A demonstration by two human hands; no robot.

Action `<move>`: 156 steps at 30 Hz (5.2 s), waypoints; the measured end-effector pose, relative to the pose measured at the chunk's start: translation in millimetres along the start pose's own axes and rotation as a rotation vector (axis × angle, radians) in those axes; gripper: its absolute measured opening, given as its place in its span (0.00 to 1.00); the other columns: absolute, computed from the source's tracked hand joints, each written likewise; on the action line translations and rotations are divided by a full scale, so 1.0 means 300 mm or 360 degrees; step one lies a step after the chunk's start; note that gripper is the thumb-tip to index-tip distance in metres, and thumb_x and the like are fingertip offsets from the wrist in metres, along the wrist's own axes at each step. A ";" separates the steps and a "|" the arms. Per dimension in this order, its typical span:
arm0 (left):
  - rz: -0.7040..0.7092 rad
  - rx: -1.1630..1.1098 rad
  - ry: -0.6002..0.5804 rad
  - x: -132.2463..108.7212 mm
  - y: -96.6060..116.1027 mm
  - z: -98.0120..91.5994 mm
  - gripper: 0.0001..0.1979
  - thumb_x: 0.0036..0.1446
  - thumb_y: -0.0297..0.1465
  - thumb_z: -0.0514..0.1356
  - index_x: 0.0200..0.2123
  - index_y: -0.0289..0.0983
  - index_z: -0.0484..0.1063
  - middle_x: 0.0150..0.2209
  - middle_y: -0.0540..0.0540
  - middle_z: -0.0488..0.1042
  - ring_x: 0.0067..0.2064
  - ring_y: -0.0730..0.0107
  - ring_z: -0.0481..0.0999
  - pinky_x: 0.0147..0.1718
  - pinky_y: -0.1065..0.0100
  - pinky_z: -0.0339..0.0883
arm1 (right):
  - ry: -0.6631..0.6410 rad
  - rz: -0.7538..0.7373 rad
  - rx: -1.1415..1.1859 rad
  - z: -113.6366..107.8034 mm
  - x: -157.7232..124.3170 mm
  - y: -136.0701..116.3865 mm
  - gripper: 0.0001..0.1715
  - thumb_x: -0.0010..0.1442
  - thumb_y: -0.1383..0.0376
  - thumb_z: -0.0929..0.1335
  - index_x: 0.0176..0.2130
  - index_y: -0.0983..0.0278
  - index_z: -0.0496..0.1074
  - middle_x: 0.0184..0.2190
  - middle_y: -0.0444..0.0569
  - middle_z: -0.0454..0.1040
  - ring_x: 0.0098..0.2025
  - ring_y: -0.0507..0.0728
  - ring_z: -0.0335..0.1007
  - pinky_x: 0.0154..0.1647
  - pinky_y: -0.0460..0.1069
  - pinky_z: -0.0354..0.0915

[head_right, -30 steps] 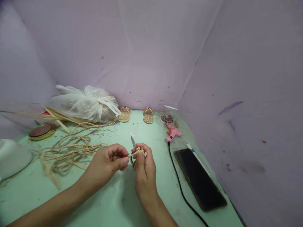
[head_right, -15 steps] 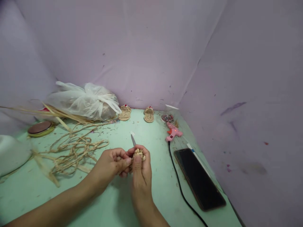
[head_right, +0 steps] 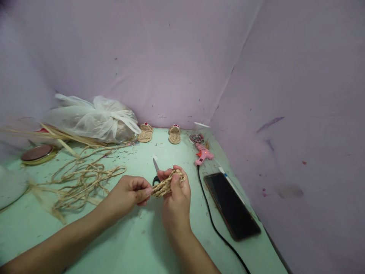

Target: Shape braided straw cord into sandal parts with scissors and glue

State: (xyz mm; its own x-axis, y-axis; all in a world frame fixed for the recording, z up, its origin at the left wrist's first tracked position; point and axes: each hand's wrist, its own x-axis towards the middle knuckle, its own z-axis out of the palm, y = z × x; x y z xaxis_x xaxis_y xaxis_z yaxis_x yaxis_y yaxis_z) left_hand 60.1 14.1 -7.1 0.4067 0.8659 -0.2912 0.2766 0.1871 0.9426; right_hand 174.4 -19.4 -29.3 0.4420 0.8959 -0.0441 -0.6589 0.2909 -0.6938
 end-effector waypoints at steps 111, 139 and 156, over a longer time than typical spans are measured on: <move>0.0396 0.1022 -0.0254 0.127 -0.011 -0.235 0.15 0.52 0.38 0.51 0.27 0.33 0.70 0.21 0.52 0.65 0.23 0.76 0.61 0.22 0.75 0.55 | -0.0716 0.1437 -0.0768 -0.003 -0.007 -0.027 0.13 0.43 0.64 0.72 0.28 0.66 0.67 0.14 0.37 0.67 0.09 0.40 0.42 0.07 0.37 0.43; 0.0972 -0.0062 0.0872 -0.001 0.128 -0.244 0.16 0.42 0.26 0.60 0.35 0.40 0.58 0.27 0.53 0.72 0.30 0.70 0.74 0.30 0.70 0.68 | -0.0590 0.1414 -0.0678 0.008 -0.022 -0.011 0.16 0.42 0.67 0.69 0.35 0.68 0.70 0.13 0.36 0.65 0.10 0.41 0.42 0.07 0.37 0.43; 0.0577 0.0563 0.0517 -0.081 0.036 -0.261 0.16 0.45 0.36 0.61 0.38 0.37 0.66 0.24 0.53 0.68 0.24 0.74 0.67 0.23 0.72 0.61 | -0.0237 0.1388 -0.0592 0.000 -0.009 0.025 0.12 0.42 0.63 0.73 0.27 0.68 0.71 0.06 0.33 0.57 0.07 0.40 0.38 0.05 0.37 0.41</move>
State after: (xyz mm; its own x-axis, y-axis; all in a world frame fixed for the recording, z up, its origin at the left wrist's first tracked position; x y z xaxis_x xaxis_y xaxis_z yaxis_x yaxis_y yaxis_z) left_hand -15.0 31.2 22.9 0.2576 0.9535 0.1562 0.4658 -0.2642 0.8446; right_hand 168.4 -19.7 -34.5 -0.2114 0.7876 -0.5788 -0.4727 -0.6007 -0.6448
